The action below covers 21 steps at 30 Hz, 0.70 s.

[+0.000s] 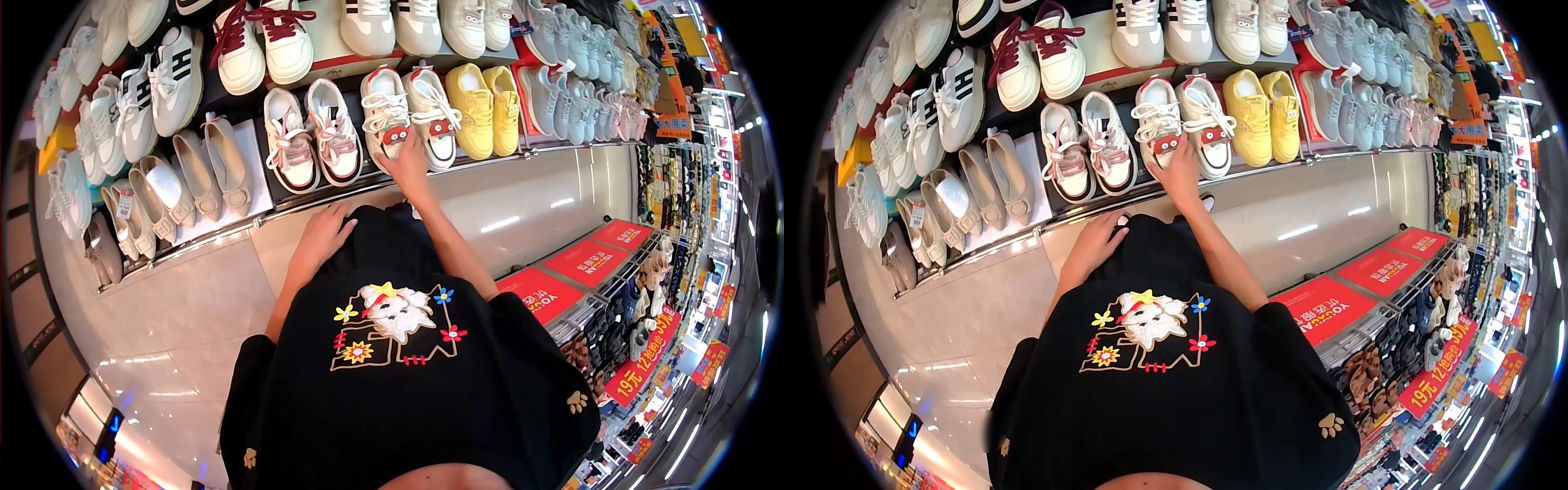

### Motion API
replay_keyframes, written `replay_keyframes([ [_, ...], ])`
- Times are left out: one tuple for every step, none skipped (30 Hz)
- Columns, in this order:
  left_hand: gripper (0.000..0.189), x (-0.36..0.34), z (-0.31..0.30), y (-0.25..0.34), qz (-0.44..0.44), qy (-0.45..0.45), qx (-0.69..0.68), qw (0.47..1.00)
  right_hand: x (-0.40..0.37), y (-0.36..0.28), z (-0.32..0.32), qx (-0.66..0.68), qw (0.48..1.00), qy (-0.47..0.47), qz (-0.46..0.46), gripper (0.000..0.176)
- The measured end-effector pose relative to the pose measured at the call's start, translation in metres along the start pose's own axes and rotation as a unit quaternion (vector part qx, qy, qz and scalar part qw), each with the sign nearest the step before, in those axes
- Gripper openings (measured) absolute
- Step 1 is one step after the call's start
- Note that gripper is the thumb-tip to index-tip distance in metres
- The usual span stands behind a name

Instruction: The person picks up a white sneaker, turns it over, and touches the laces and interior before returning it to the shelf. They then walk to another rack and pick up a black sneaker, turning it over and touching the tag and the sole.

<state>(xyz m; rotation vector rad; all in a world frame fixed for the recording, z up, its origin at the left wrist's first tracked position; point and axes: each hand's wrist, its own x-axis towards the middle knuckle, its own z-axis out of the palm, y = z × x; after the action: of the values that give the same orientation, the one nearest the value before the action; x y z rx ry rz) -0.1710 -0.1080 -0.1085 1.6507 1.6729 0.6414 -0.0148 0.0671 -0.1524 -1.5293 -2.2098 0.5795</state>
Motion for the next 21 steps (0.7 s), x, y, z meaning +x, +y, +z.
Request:
replay_keyframes([
  [0.037, -0.001, 0.001, 0.0, 0.01, 0.003, -0.002, 1.0, 0.002, -0.001, 0.002, -0.006, 1.0, 0.001, 0.008, 0.098],
  [0.039, -0.001, 0.002, 0.001, 0.018, 0.008, -0.005, 1.0, 0.003, 0.0, 0.004, -0.012, 1.0, 0.0, 0.015, 0.102],
  [0.039, 0.0, 0.002, 0.002, 0.02, 0.012, -0.007, 1.0, 0.002, -0.001, 0.004, -0.014, 1.0, 0.001, 0.015, 0.105],
  [0.038, 0.0, 0.001, 0.003, 0.014, 0.01, -0.004, 1.0, 0.003, -0.002, 0.005, -0.016, 1.0, 0.002, 0.011, 0.105],
  [0.037, -0.002, 0.0, 0.004, 0.007, 0.006, -0.001, 1.0, 0.002, -0.004, 0.006, -0.022, 1.0, 0.01, 0.012, 0.105],
  [0.037, -0.003, 0.0, 0.004, 0.006, 0.01, -0.002, 1.0, 0.001, -0.002, 0.008, -0.027, 0.999, 0.019, 0.012, 0.105],
  [0.037, -0.004, -0.001, 0.004, -0.001, 0.009, -0.005, 1.0, 0.001, -0.001, 0.01, -0.027, 0.999, 0.019, 0.008, 0.105],
  [0.038, -0.004, -0.003, 0.004, -0.006, 0.007, -0.007, 1.0, 0.001, -0.001, 0.012, -0.025, 0.999, 0.029, 0.005, 0.104],
  [0.038, -0.005, -0.004, 0.004, -0.006, 0.011, -0.006, 1.0, 0.002, -0.002, 0.012, -0.024, 0.999, 0.04, 0.002, 0.102],
  [0.038, -0.008, -0.004, 0.005, -0.009, 0.016, -0.011, 1.0, 0.004, -0.002, 0.011, -0.023, 0.999, 0.041, -0.002, 0.102],
  [0.038, -0.009, -0.005, 0.005, -0.013, 0.022, -0.016, 1.0, 0.006, -0.001, 0.009, -0.019, 0.999, 0.05, -0.007, 0.1],
  [0.038, -0.011, -0.007, 0.007, -0.015, 0.027, -0.015, 0.999, 0.007, -0.004, 0.003, -0.014, 0.998, 0.057, -0.012, 0.099],
  [0.037, -0.014, -0.01, 0.01, -0.017, 0.032, -0.028, 0.999, 0.008, -0.007, -0.004, 0.003, 0.999, 0.046, 0.013, 0.096],
  [0.036, -0.015, -0.012, 0.012, -0.018, 0.035, -0.041, 0.998, 0.009, -0.009, -0.011, 0.004, 0.999, 0.046, 0.01, 0.096],
  [0.036, -0.016, -0.011, 0.011, -0.017, 0.036, -0.041, 0.998, 0.008, -0.01, -0.017, 0.071, 0.996, 0.017, 0.055, 0.097],
  [0.035, -0.017, -0.008, 0.01, -0.019, 0.046, -0.065, 0.997, 0.006, -0.015, -0.028, 0.137, 0.985, -0.012, 0.101, 0.097],
  [0.034, -0.017, -0.006, 0.009, -0.02, 0.055, -0.089, 0.994, 0.002, -0.018, -0.041, 0.179, 0.975, -0.044, 0.121, 0.099],
  [0.034, -0.016, -0.006, 0.01, -0.019, 0.054, -0.09, 0.994, -0.006, -0.022, -0.051, 0.178, 0.975, -0.043, 0.123, 0.099],
  [0.033, -0.014, -0.007, 0.013, -0.025, 0.055, -0.155, 0.986, -0.015, -0.025, -0.059, 0.206, 0.965, -0.044, 0.154, 0.101],
  [0.032, -0.011, -0.007, 0.015, -0.031, 0.056, -0.219, 0.974, -0.024, -0.024, -0.065, 0.234, 0.953, -0.045, 0.185, 0.103],
  [0.032, -0.007, -0.007, 0.017, -0.03, 0.051, -0.22, 0.974, -0.033, -0.015, -0.066, 0.259, 0.939, -0.06, 0.218, 0.102],
])
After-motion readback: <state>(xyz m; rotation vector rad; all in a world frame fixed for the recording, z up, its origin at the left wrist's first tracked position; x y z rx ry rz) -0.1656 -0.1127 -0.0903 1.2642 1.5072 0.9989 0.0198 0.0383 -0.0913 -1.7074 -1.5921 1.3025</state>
